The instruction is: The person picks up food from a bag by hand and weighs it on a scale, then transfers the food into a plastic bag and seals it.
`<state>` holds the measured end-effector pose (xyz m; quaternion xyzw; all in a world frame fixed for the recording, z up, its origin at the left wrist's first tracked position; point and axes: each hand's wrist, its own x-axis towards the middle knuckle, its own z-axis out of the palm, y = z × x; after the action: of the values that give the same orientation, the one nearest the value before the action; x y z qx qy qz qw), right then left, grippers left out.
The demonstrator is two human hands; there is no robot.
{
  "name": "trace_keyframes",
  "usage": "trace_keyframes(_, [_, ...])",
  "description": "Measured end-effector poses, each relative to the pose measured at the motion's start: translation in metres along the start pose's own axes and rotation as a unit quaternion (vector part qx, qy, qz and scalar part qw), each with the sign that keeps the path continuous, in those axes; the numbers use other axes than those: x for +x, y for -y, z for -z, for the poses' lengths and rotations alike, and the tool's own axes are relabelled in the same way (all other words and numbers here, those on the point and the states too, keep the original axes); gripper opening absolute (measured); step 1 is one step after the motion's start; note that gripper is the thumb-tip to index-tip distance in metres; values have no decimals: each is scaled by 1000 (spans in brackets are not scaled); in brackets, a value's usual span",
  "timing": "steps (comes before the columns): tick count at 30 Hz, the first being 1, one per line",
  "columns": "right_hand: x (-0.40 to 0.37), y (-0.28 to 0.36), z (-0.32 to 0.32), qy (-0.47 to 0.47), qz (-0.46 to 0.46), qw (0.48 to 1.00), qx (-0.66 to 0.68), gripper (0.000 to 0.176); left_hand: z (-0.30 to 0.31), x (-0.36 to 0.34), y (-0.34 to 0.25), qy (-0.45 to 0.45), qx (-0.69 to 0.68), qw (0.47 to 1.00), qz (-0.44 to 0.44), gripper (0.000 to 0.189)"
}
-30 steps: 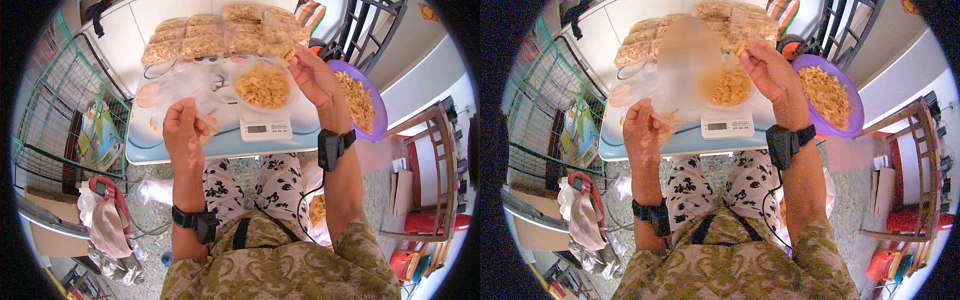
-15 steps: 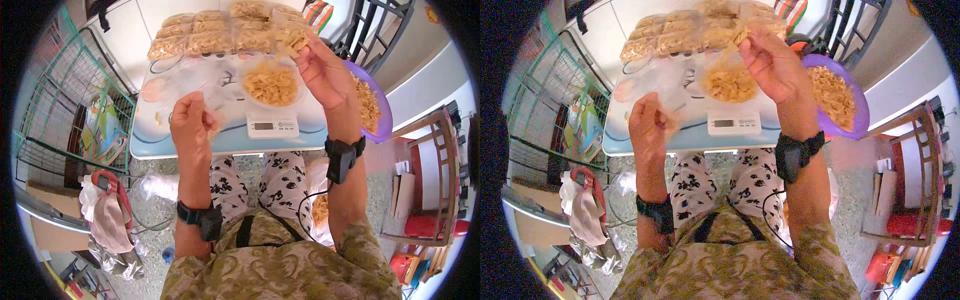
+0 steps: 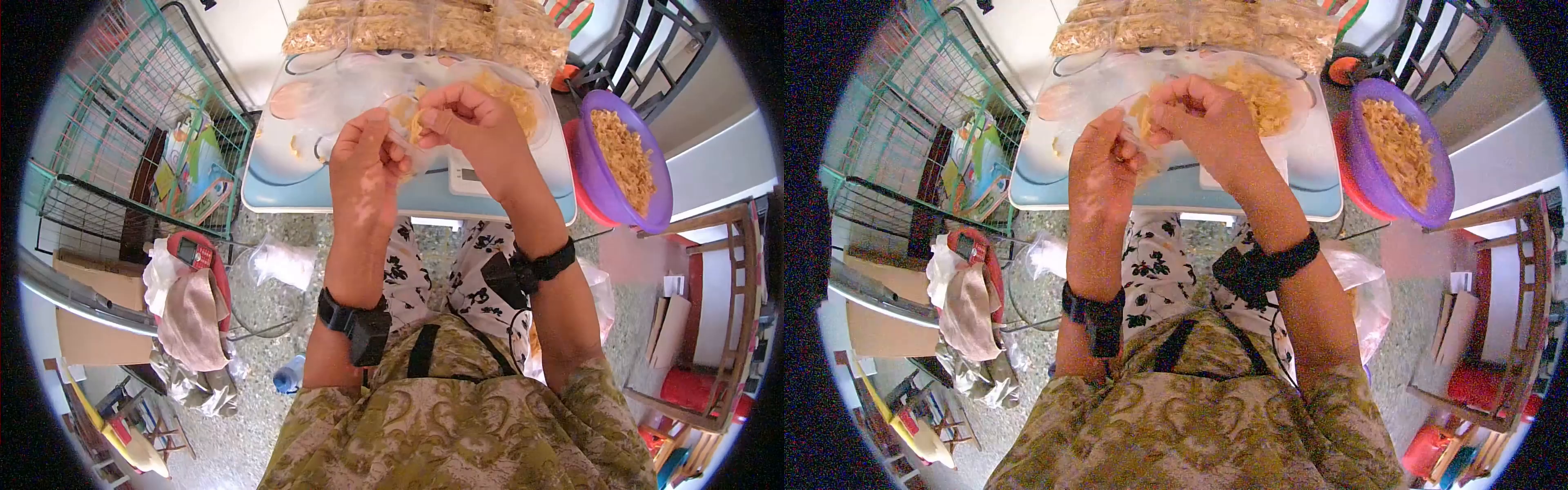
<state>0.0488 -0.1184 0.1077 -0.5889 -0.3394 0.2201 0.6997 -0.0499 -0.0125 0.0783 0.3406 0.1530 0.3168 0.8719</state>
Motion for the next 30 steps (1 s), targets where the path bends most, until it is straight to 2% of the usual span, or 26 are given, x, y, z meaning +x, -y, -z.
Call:
trace_keyframes(2, [-1,-2,-2,14,13,996,-83,9,1,0,-1,9,0,1000,12,19])
trace_keyframes(3, [-2,-1,-2,16,15,996,-83,9,2,1,0,9,-1,1000,10,19])
trace_keyframes(5, [-2,0,-1,51,-30,980,-190,10,3,2,1,2,22,1000,12,18])
trace_keyframes(6, [-1,1,-2,52,-29,980,-191,10,3,2,1,2,21,1000,11,18])
trace_keyframes(8, [2,3,-1,97,24,940,-326,10,2,1,-1,1,43,999,0,17])
trace_keyframes(12, [9,-1,-5,108,95,928,-343,12,-2,-5,-8,26,84,996,-4,21])
trace_keyframes(14, [13,0,-8,120,122,872,-459,15,-4,-7,-9,37,102,994,11,22])
trace_keyframes(21, [20,4,-11,182,135,830,-509,22,7,-2,-9,30,83,996,-8,21])
trace_keyframes(23, [15,5,-15,124,168,893,-398,15,10,1,-10,-27,64,997,-18,19])
trace_keyframes(24, [13,8,-17,120,168,892,-402,15,11,1,-11,-23,62,998,-16,19])
trace_keyframes(26, [12,14,-19,104,40,913,-392,14,13,2,-14,-42,77,995,-41,18])
trace_keyframes(27, [12,11,-19,97,39,913,-395,14,13,2,-14,-36,77,996,-38,18])
trace_keyframes(29, [13,-1,-19,148,151,869,-448,25,12,2,-14,-45,119,991,-42,19])
trace_keyframes(30, [13,-6,-19,143,151,868,-450,25,11,1,-13,-40,119,991,-41,19])
